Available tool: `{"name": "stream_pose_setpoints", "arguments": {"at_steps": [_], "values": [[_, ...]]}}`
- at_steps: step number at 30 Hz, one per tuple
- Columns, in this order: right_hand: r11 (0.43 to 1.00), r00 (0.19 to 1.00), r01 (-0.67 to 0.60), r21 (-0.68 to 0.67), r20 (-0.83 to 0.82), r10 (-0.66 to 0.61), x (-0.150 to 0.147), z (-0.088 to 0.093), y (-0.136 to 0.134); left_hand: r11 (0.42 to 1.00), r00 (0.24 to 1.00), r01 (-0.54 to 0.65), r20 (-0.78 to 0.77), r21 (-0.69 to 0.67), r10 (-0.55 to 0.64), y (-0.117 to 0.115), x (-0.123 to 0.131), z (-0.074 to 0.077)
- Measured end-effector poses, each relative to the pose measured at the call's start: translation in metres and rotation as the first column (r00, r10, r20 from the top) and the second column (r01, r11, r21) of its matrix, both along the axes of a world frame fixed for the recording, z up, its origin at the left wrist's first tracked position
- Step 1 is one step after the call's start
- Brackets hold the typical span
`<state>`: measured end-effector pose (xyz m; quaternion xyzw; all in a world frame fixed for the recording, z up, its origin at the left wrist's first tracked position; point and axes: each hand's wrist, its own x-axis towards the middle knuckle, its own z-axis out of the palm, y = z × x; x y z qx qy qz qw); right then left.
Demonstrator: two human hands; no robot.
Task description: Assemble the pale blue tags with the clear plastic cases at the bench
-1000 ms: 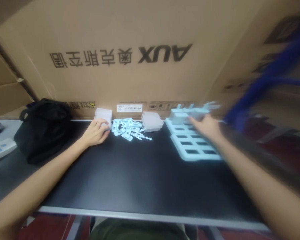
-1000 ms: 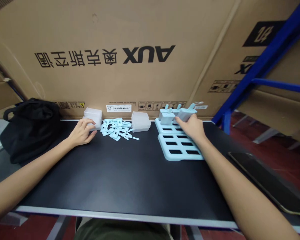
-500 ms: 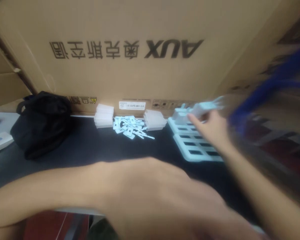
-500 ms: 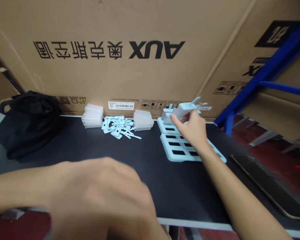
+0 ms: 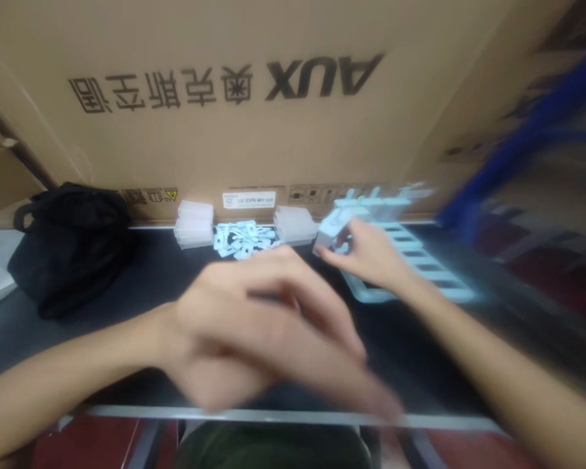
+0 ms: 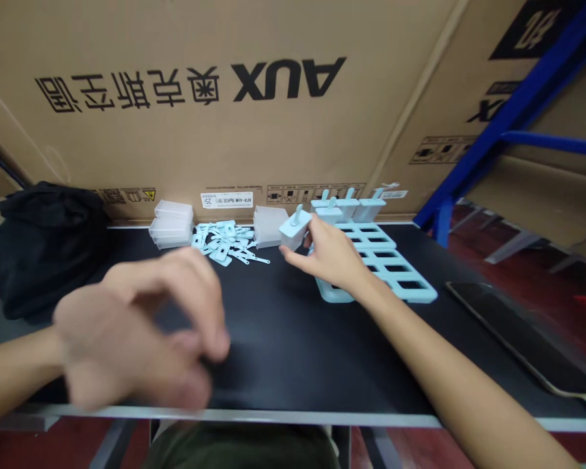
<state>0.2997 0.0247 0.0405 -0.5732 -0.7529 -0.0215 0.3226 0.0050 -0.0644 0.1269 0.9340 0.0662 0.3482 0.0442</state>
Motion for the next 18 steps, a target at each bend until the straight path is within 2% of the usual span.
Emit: {"name": "stream_pose_setpoints", "arguments": {"at_steps": [1,3,6,8,11,15,16,18], "values": [[0.999,0.999,-0.032,-0.022,0.031,0.033,-0.005,0.002,-0.003,1.000,1.000,0.001,0.024,0.020,-0.002,0.014,0.002,-0.002],[0.995,0.988,-0.083,-0.063,0.121,0.090,-0.017,0.005,-0.010,0.990,0.993,-0.116,0.019,0.077,0.115,0.041,0.009,-0.008],[0.985,0.954,-0.135,-0.104,0.255,0.157,-0.032,0.006,-0.020,0.932,0.928,-0.331,-0.126,0.150,0.350,0.071,0.019,-0.025],[0.974,0.926,-0.175,-0.143,0.312,0.212,-0.039,0.006,-0.025,0.908,0.880,-0.391,-0.228,0.154,0.417,0.082,0.023,-0.036],[0.958,0.885,-0.207,-0.197,0.380,0.269,-0.044,0.006,-0.029,0.919,0.864,-0.386,-0.315,0.082,0.391,0.092,0.020,-0.044],[0.955,0.872,-0.164,-0.247,0.417,0.257,-0.042,0.008,-0.028,0.948,0.920,-0.308,-0.280,-0.083,0.274,0.112,0.008,-0.041],[0.954,0.875,-0.147,-0.260,0.415,0.248,-0.040,0.009,-0.027,0.941,0.929,-0.316,-0.242,-0.120,0.281,0.119,0.005,-0.040],[0.953,0.883,-0.111,-0.282,0.411,0.225,-0.036,0.011,-0.025,0.901,0.915,-0.396,-0.154,-0.176,0.372,0.135,-0.003,-0.041]]}}
